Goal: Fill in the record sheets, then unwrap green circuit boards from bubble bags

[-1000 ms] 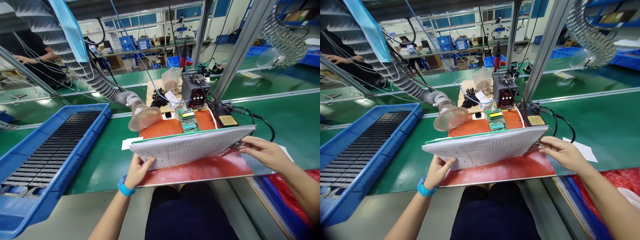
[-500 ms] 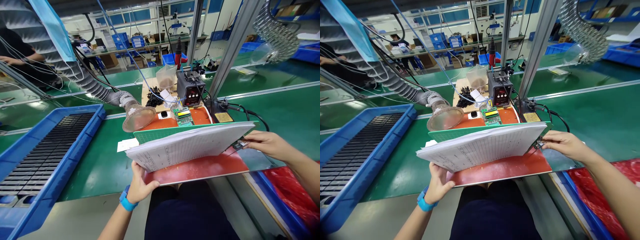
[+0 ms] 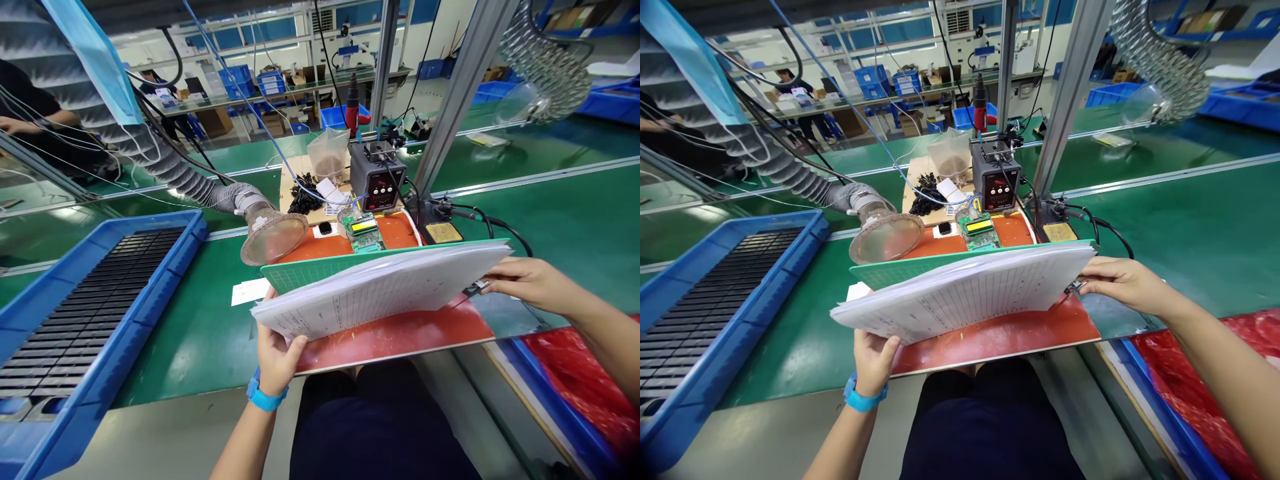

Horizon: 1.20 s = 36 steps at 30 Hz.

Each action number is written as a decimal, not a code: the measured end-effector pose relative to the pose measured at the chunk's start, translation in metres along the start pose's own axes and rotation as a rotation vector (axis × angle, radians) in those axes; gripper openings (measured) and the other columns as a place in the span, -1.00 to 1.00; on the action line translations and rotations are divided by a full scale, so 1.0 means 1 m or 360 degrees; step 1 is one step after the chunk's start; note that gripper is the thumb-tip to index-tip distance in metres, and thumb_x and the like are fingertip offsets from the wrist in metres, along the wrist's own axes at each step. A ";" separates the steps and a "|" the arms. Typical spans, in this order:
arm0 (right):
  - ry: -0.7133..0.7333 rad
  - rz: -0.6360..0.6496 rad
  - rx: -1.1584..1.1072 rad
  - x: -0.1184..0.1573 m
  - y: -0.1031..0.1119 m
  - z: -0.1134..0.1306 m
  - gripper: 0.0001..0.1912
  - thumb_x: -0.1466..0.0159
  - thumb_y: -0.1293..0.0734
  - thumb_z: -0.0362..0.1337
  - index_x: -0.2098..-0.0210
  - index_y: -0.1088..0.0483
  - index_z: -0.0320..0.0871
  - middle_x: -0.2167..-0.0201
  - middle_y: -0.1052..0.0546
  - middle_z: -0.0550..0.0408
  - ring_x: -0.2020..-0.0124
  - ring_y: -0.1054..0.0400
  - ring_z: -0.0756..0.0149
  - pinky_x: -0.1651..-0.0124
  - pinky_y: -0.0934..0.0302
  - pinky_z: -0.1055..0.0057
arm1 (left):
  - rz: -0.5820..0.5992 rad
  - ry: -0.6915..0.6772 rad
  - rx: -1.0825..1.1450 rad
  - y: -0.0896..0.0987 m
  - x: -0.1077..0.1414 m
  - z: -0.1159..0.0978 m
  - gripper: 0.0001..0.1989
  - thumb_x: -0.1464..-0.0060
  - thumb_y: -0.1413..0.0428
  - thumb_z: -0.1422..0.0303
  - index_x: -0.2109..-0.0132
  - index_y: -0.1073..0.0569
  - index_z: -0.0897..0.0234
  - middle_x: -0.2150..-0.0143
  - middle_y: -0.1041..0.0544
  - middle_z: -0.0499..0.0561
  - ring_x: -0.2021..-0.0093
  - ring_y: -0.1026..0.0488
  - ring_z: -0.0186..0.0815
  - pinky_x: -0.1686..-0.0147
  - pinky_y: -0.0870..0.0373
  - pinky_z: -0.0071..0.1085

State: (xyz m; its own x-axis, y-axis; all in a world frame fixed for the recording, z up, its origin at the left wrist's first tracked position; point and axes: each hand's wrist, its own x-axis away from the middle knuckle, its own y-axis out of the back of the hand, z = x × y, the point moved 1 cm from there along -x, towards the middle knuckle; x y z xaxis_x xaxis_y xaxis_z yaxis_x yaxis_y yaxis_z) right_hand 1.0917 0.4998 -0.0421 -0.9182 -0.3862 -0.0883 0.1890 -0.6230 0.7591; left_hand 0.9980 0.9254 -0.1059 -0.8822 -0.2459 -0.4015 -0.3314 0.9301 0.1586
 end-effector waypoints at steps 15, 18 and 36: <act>0.0026 0.0039 0.0055 0.002 0.002 0.005 -0.65 -0.06 -0.33 -0.01 0.34 -0.53 -0.15 0.41 -0.52 0.02 0.37 -0.37 0.32 0.24 -0.29 0.45 | 0.0134 -0.0049 0.0017 0.006 -0.005 0.001 -0.22 0.13 -0.18 0.08 -0.18 -0.05 0.22 -0.19 -0.12 0.21 -0.21 -0.10 -0.09 -0.15 -0.09 -0.16; 0.0034 0.0035 0.0058 0.002 0.002 0.005 -0.65 -0.06 -0.33 -0.01 0.35 -0.53 -0.16 0.42 -0.52 0.01 0.39 -0.37 0.33 0.23 -0.28 0.44 | 0.0105 0.0056 0.0031 0.005 0.002 0.006 -0.33 0.12 -0.19 0.15 -0.10 -0.14 0.26 -0.08 -0.27 0.20 -0.11 -0.24 -0.12 -0.10 -0.19 -0.20; 0.0064 0.0065 0.0066 0.003 0.003 0.002 -0.71 -0.10 -0.31 -0.05 0.47 -0.52 -0.14 0.44 -0.52 0.06 0.37 -0.39 0.34 0.27 -0.30 0.50 | -0.0075 0.0421 -0.0176 -0.006 0.009 0.005 -0.62 0.12 -0.18 0.16 0.22 -0.40 0.36 0.23 -0.51 0.15 0.16 -0.45 -0.14 0.10 -0.38 -0.21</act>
State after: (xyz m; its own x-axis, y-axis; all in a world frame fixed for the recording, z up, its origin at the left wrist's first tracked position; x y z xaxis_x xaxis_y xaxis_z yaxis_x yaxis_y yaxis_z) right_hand 1.0884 0.4980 -0.0384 -0.8950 -0.4383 -0.0823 0.2105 -0.5778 0.7886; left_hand 0.9932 0.9189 -0.1147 -0.9168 -0.3642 -0.1636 -0.3956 0.8841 0.2488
